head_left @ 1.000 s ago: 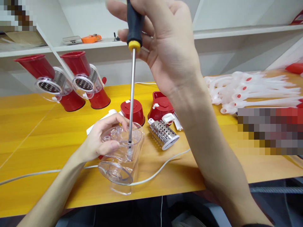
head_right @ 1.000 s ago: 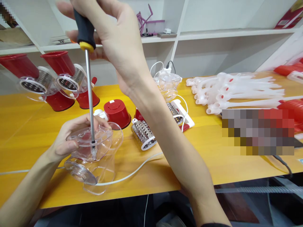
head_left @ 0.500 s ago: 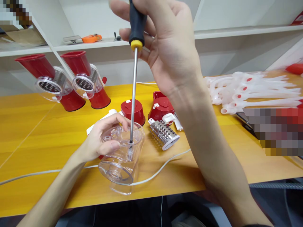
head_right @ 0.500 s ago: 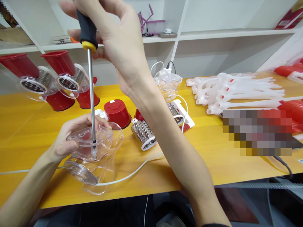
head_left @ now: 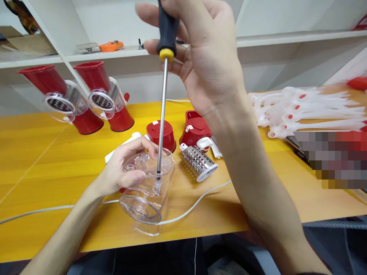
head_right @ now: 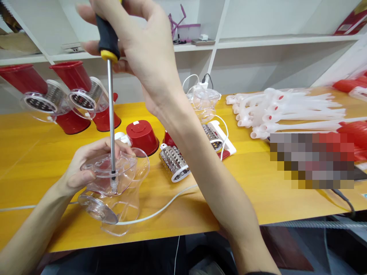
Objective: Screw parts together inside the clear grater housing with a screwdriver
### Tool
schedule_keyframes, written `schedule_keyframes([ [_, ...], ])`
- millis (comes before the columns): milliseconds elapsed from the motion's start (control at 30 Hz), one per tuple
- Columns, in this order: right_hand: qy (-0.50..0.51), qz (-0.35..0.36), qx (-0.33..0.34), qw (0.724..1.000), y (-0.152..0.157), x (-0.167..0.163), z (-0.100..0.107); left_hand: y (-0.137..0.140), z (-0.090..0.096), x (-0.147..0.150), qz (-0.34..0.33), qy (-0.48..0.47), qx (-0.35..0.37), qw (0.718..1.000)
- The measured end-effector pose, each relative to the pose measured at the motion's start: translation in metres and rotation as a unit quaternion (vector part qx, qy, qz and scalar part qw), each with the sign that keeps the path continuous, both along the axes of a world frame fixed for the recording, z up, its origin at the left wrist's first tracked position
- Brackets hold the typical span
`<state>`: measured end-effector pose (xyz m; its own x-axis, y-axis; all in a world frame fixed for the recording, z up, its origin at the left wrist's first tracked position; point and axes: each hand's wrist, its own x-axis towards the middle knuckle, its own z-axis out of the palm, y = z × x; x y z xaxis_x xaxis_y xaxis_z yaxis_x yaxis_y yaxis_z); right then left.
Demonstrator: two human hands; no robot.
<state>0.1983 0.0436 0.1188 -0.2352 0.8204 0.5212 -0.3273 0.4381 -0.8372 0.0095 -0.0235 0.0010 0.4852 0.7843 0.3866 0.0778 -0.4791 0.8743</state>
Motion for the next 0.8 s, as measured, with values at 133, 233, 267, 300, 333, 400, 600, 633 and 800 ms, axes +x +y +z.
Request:
schedule_keyframes([
  [133,0.005,0.009,0.018,1.0,0.005,0.001,-0.004,0.0,-0.001,-0.001,-0.003,0.002,0.006,1.0],
  [233,0.016,-0.001,0.017,1.0,0.006,0.0,-0.005,0.001,-0.002,-0.001,-0.004,-0.003,0.0,1.0],
  [267,0.017,-0.005,0.016,1.0,0.006,0.0,-0.005,0.002,-0.003,-0.001,-0.007,-0.005,-0.003,1.0],
  [300,0.016,-0.009,0.015,1.0,0.005,0.0,-0.004,0.002,-0.004,-0.002,-0.011,-0.008,-0.007,1.0],
  [333,0.016,-0.012,0.014,1.0,0.004,0.0,-0.003,0.003,-0.005,-0.002,-0.014,-0.011,-0.01,1.0],
  [400,0.017,-0.017,0.013,1.0,0.002,-0.001,-0.002,0.003,-0.006,-0.003,-0.016,-0.013,-0.014,1.0],
  [600,0.024,-0.044,-0.001,0.999,-0.007,-0.003,0.001,0.005,-0.009,-0.005,-0.014,-0.023,-0.021,0.999],
  [633,0.024,-0.048,0.002,0.999,-0.007,-0.003,0.001,0.006,-0.009,-0.005,-0.017,-0.027,-0.022,0.999],
  [800,-0.016,-0.044,0.017,0.999,-0.005,0.0,0.004,0.006,-0.011,-0.006,-0.039,-0.038,-0.018,0.998],
])
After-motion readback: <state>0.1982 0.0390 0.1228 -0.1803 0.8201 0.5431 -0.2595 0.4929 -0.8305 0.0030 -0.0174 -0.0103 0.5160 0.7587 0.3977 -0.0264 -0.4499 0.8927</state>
